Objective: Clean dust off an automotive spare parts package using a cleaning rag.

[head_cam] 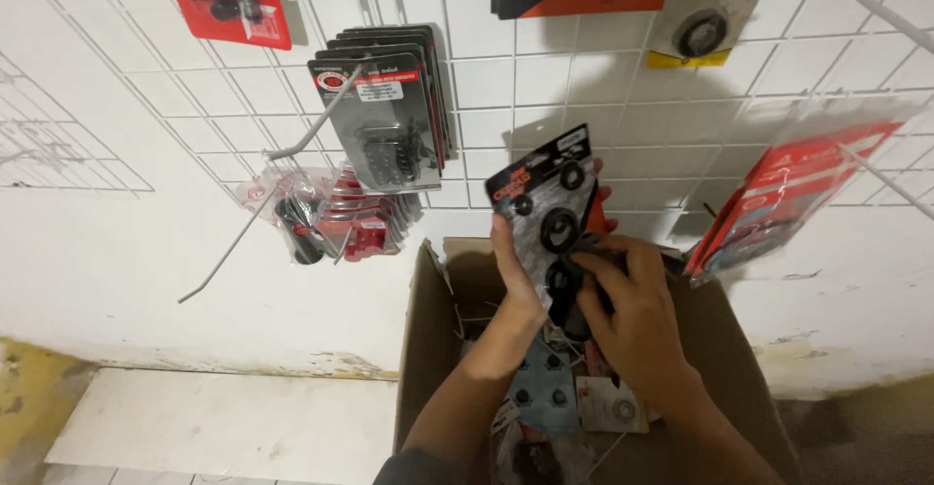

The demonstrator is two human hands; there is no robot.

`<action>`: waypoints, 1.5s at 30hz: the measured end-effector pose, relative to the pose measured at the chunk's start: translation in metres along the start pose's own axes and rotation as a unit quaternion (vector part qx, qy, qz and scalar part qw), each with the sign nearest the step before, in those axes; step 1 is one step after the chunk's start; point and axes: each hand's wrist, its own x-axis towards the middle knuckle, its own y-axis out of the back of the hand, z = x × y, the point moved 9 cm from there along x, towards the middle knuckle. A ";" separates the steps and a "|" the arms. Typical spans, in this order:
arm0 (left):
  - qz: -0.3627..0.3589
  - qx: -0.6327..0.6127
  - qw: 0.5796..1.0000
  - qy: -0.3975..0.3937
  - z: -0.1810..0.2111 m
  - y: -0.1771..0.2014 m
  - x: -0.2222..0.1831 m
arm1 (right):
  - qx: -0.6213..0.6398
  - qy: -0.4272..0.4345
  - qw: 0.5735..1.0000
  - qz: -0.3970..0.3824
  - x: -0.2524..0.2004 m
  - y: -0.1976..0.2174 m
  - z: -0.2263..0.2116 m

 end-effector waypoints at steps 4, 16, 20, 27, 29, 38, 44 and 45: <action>-0.022 -0.010 0.999 -0.024 0.005 0.009 0.002 | -0.056 0.018 0.998 -0.028 -0.014 -0.007 0.006; 0.057 -0.050 0.997 0.002 0.000 0.073 0.000 | 0.027 0.017 0.996 -0.085 -0.015 -0.017 0.017; 0.086 -0.071 0.994 0.014 -0.005 0.093 -0.006 | -0.043 -0.031 0.998 0.036 0.002 0.025 0.038; 0.147 -0.106 0.982 0.050 -0.036 0.123 -0.017 | -0.067 0.066 0.987 0.128 0.007 0.011 0.022; 0.131 -0.114 0.983 0.062 -0.048 0.123 -0.014 | -0.076 0.066 0.985 0.143 0.021 0.017 0.023; 0.029 -0.240 0.970 0.016 -0.053 0.115 0.002 | -0.063 0.056 0.993 0.087 0.022 0.012 0.020; 0.086 -0.089 0.986 0.109 -0.054 0.035 -0.014 | -0.004 0.010 0.992 0.125 0.026 0.020 0.009; -0.051 0.071 0.990 0.110 -0.066 0.043 -0.022 | 0.024 0.022 0.986 0.161 0.023 0.024 0.003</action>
